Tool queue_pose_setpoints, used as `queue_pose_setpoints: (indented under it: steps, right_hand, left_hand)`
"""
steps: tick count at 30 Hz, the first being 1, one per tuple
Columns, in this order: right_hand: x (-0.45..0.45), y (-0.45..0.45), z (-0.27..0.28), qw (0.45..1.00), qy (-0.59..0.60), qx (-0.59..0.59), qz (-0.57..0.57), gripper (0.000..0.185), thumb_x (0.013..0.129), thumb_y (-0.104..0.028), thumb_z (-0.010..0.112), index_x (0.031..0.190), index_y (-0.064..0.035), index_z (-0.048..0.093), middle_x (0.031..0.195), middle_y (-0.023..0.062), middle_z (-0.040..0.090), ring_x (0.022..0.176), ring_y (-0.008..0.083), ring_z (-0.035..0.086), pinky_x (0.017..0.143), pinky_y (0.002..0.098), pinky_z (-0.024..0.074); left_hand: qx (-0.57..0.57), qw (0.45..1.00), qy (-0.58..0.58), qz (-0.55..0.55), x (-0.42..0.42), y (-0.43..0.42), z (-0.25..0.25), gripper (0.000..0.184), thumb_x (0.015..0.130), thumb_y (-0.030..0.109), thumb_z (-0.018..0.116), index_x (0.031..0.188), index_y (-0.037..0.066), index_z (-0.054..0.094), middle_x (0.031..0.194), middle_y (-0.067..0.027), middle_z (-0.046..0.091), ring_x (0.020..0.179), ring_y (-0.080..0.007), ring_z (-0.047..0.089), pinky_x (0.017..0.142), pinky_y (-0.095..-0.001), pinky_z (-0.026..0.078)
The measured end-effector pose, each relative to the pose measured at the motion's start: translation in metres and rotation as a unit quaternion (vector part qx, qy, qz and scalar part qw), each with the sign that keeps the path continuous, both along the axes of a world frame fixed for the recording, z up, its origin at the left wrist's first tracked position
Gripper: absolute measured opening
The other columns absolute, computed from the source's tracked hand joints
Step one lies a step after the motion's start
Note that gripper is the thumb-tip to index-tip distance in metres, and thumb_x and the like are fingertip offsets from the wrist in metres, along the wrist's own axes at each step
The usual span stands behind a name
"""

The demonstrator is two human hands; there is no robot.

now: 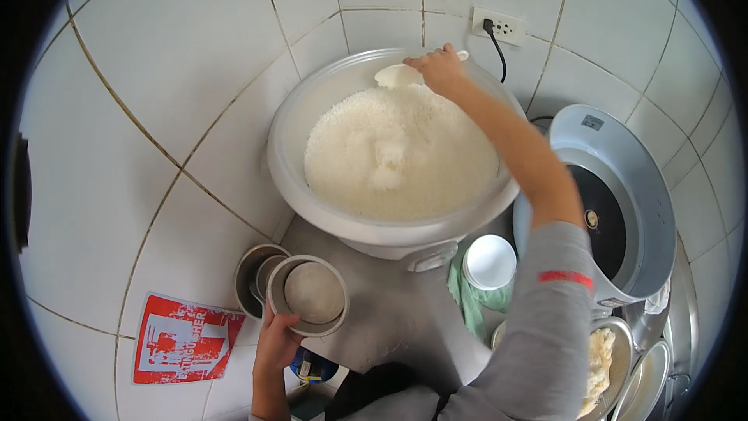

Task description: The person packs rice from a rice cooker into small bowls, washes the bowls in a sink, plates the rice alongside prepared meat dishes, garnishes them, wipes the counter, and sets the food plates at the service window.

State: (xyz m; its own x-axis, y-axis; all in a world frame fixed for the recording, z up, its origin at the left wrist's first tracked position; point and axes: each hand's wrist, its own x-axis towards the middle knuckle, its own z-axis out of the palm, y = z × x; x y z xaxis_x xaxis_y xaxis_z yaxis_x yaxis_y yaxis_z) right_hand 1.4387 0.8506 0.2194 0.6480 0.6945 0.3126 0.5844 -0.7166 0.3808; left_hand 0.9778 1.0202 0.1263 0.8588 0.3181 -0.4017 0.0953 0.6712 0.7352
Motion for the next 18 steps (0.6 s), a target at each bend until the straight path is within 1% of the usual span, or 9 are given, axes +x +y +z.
queue_pose_setpoints:
  steps: [2,6,9,12,13,14,16,17,18]
  right_hand:
    - [0.036,0.021,-0.025,0.999,-0.049,-0.019,0.010,0.036,0.086,-0.014,0.041,0.115,-0.0305,0.054,0.079,0.0042,0.062,0.076,0.0187,0.057,0.079,0.0354,0.0305]
    - [0.021,0.034,-0.034,0.988,0.099,0.014,0.114,0.032,0.087,-0.016,0.043,0.115,-0.0293,0.054,0.078,0.0040,0.062,0.074,0.0190,0.056,0.078,0.0350,0.0290]
    - [-0.007,0.011,-0.021,0.972,0.145,-0.018,0.182,0.030,0.087,-0.018,0.045,0.114,-0.0283,0.055,0.077,0.0041,0.062,0.072,0.0184,0.055,0.078,0.0346,0.0282]
    - [-0.049,0.003,0.005,0.953,0.185,-0.077,0.228,0.029,0.086,-0.018,0.047,0.112,-0.0269,0.057,0.074,0.0046,0.061,0.071,0.0176,0.054,0.078,0.0333,0.0282]
    - [-0.058,0.004,0.019,0.945,0.199,-0.088,0.244,0.029,0.086,-0.018,0.047,0.111,-0.0267,0.057,0.073,0.0046,0.061,0.071,0.0173,0.054,0.077,0.0329,0.0285]
    - [-0.063,0.007,0.026,0.937,0.214,-0.101,0.258,0.028,0.085,-0.019,0.048,0.111,-0.0264,0.058,0.071,0.0045,0.061,0.071,0.0170,0.054,0.077,0.0325,0.0288]
    - [-0.041,0.029,0.029,0.977,0.096,-0.051,0.186,0.025,0.084,-0.019,0.050,0.104,-0.0272,0.061,0.074,0.0026,0.061,0.073,0.0155,0.053,0.080,0.0315,0.0287]
    - [-0.024,0.037,0.026,0.988,0.037,-0.022,0.146,0.023,0.083,-0.019,0.051,0.101,-0.0276,0.063,0.075,0.0016,0.061,0.074,0.0147,0.053,0.081,0.0310,0.0287]
    - [0.002,0.037,0.022,0.994,-0.025,-0.064,0.081,0.022,0.082,-0.019,0.051,0.098,-0.0283,0.063,0.076,0.0010,0.062,0.076,0.0146,0.054,0.083,0.0313,0.0290]
  left_hand:
    - [-0.006,1.000,-0.003,0.019,-0.004,0.000,0.006,0.076,0.071,-0.009,0.039,0.136,0.021,0.014,0.125,-0.0104,0.037,0.107,-0.0245,0.047,0.083,-0.0402,0.047]
    - [0.012,0.999,0.001,0.039,-0.009,0.004,0.013,0.076,0.071,-0.009,0.038,0.137,0.021,0.013,0.127,-0.0098,0.035,0.109,-0.0246,0.046,0.084,-0.0376,0.047]
    - [0.050,0.998,-0.001,0.023,-0.005,0.006,0.009,0.076,0.071,-0.009,0.037,0.137,0.021,0.014,0.127,-0.0088,0.035,0.110,-0.0236,0.046,0.084,-0.0346,0.047]
    - [0.114,0.993,-0.024,-0.014,0.000,0.007,0.001,0.073,0.074,-0.007,0.037,0.136,0.022,0.013,0.129,-0.0098,0.034,0.110,-0.0272,0.046,0.085,-0.0434,0.046]
    - [0.167,0.985,0.026,-0.026,-0.002,0.009,-0.003,0.073,0.074,-0.007,0.037,0.136,0.021,0.014,0.128,-0.0099,0.035,0.109,-0.0260,0.047,0.085,-0.0421,0.047]
    - [0.142,0.990,0.007,-0.021,0.000,0.009,-0.002,0.074,0.073,-0.008,0.038,0.137,0.022,0.015,0.128,-0.0083,0.035,0.109,-0.0233,0.046,0.083,-0.0372,0.047]
    - [0.087,0.996,-0.026,-0.016,0.006,0.001,-0.001,0.077,0.071,-0.009,0.039,0.137,0.023,0.017,0.130,-0.0051,0.034,0.109,-0.0179,0.045,0.079,-0.0276,0.048]
    - [0.092,0.995,-0.027,-0.030,0.007,-0.002,-0.001,0.077,0.071,-0.009,0.040,0.137,0.023,0.017,0.130,-0.0050,0.034,0.110,-0.0175,0.044,0.078,-0.0267,0.047]
    - [0.100,0.994,-0.033,-0.041,0.011,-0.004,0.001,0.077,0.071,-0.009,0.040,0.137,0.023,0.017,0.130,-0.0050,0.033,0.110,-0.0171,0.044,0.077,-0.0257,0.047]
